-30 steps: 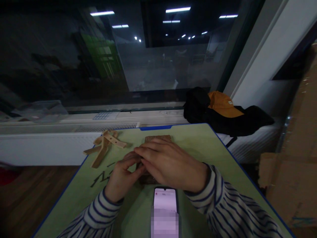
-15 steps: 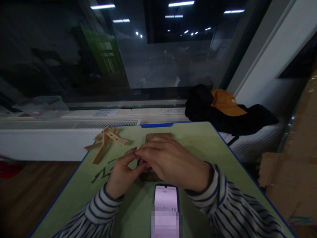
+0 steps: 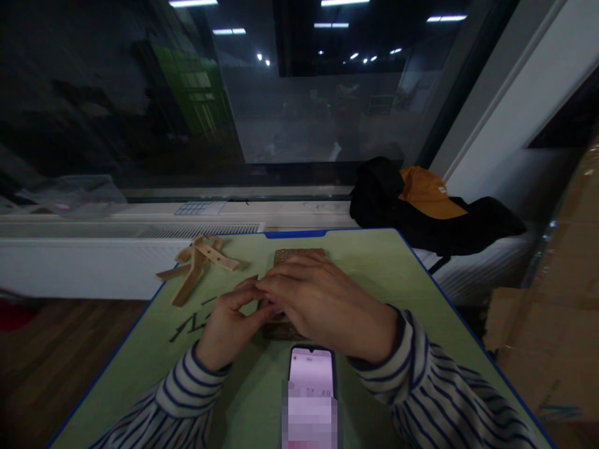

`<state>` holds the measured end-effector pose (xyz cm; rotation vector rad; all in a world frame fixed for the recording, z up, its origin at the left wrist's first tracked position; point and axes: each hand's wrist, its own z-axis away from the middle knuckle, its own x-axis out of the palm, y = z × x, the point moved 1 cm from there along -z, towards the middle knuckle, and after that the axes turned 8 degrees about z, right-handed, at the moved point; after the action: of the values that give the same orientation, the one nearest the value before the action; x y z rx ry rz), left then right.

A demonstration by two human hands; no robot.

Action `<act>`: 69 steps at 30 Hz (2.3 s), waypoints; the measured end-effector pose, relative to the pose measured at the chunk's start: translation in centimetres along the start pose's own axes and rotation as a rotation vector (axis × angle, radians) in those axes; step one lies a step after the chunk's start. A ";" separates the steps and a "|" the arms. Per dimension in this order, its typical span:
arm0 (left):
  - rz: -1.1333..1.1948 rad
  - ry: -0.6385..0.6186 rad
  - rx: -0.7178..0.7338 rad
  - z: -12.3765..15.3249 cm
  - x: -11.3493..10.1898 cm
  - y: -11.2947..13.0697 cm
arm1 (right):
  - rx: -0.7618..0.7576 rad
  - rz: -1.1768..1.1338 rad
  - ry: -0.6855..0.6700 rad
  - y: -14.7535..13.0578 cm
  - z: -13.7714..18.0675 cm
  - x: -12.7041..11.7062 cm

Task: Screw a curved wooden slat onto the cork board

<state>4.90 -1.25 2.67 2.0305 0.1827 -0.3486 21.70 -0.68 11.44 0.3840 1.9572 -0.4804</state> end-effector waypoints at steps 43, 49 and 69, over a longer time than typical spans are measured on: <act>-0.054 0.020 0.066 0.1 -0.1 0.3 | 0.034 0.058 0.024 0.2 -0.3 0.6; -0.038 0.035 0.047 0.1 -0.3 0.3 | 0.063 0.002 0.044 -0.1 -0.2 0.5; -0.056 -0.078 0.107 0.0 -0.5 0.3 | 0.059 0.033 0.027 0.2 -0.3 0.7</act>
<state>4.47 -1.36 3.05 2.1162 0.1765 -0.4813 21.24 -0.28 10.87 0.4623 1.9633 -0.5146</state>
